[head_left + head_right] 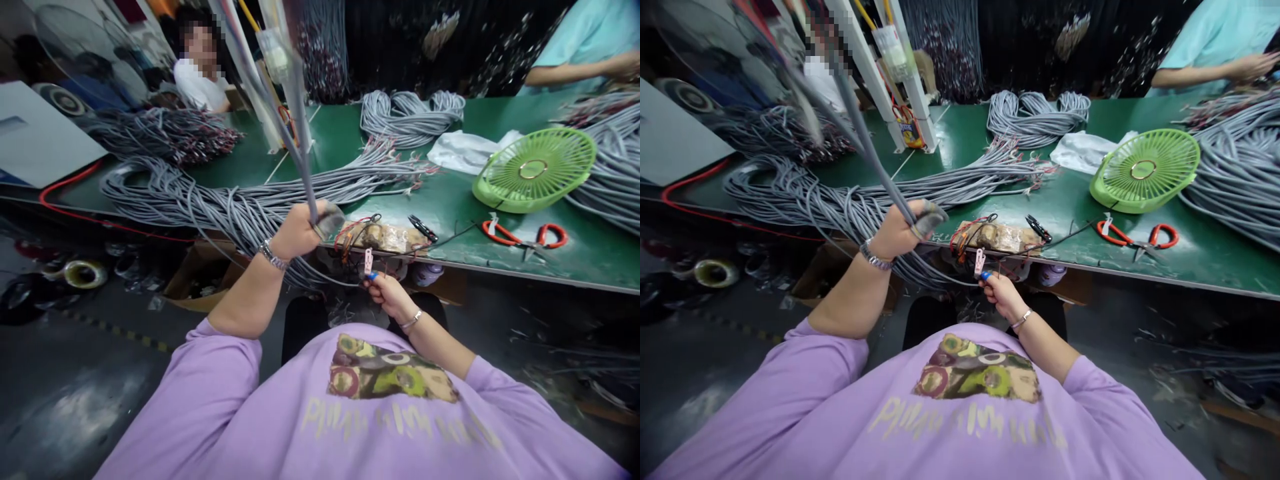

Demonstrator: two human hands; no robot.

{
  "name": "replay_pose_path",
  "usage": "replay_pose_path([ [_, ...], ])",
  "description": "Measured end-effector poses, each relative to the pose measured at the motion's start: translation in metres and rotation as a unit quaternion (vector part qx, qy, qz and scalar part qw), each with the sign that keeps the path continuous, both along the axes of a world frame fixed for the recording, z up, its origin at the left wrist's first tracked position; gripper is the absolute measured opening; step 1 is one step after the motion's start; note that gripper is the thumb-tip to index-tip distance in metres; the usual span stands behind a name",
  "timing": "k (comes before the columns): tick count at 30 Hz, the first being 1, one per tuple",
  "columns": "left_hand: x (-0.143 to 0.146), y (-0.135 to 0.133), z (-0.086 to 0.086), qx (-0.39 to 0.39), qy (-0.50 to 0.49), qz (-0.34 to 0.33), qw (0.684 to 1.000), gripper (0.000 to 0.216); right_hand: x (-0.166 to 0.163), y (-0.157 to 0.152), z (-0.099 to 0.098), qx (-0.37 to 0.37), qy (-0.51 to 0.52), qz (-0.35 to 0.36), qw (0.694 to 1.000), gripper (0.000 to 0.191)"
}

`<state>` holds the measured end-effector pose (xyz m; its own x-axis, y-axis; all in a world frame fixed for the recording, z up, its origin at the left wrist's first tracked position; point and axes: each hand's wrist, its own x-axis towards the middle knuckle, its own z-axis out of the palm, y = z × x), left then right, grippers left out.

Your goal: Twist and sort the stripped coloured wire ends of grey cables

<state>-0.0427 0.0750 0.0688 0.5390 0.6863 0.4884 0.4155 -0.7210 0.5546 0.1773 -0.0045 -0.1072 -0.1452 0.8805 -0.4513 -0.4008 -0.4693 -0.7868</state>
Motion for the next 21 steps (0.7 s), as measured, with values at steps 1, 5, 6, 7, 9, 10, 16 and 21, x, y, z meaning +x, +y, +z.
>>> replay_pose_path([
  [1,0.007,-0.016,0.003,0.003,0.067,-0.052,0.996,0.033,-0.001,0.000,0.000,0.004,-0.003,0.001,1.000,0.044],
  [5,0.036,-0.068,-0.009,0.049,0.304,-0.152,0.939,0.017,0.002,-0.002,-0.003,0.014,-0.024,0.006,1.000,0.043],
  [6,0.041,-0.077,-0.018,0.057,0.330,-0.156,0.929,0.014,0.003,-0.002,-0.003,0.016,-0.028,0.010,0.999,0.043],
  [7,0.044,-0.084,-0.027,0.055,0.343,-0.160,0.924,0.014,0.005,-0.002,-0.004,0.017,-0.033,0.017,0.999,0.043],
  [9,0.044,-0.092,-0.050,0.010,0.325,-0.169,0.930,0.016,0.009,-0.004,-0.002,0.018,-0.037,0.031,0.999,0.042],
  [10,0.040,-0.094,-0.062,-0.036,0.295,-0.171,0.939,0.020,0.010,-0.004,-0.001,0.021,-0.039,0.036,0.998,0.041],
  [16,-0.009,-0.104,-0.128,-0.364,0.072,-0.048,0.928,0.069,0.008,-0.014,0.014,0.057,-0.054,0.126,0.989,0.038],
  [21,-0.026,-0.115,-0.148,-0.347,0.118,0.004,0.930,0.069,-0.003,-0.020,0.023,0.100,-0.034,0.186,0.977,0.041],
])
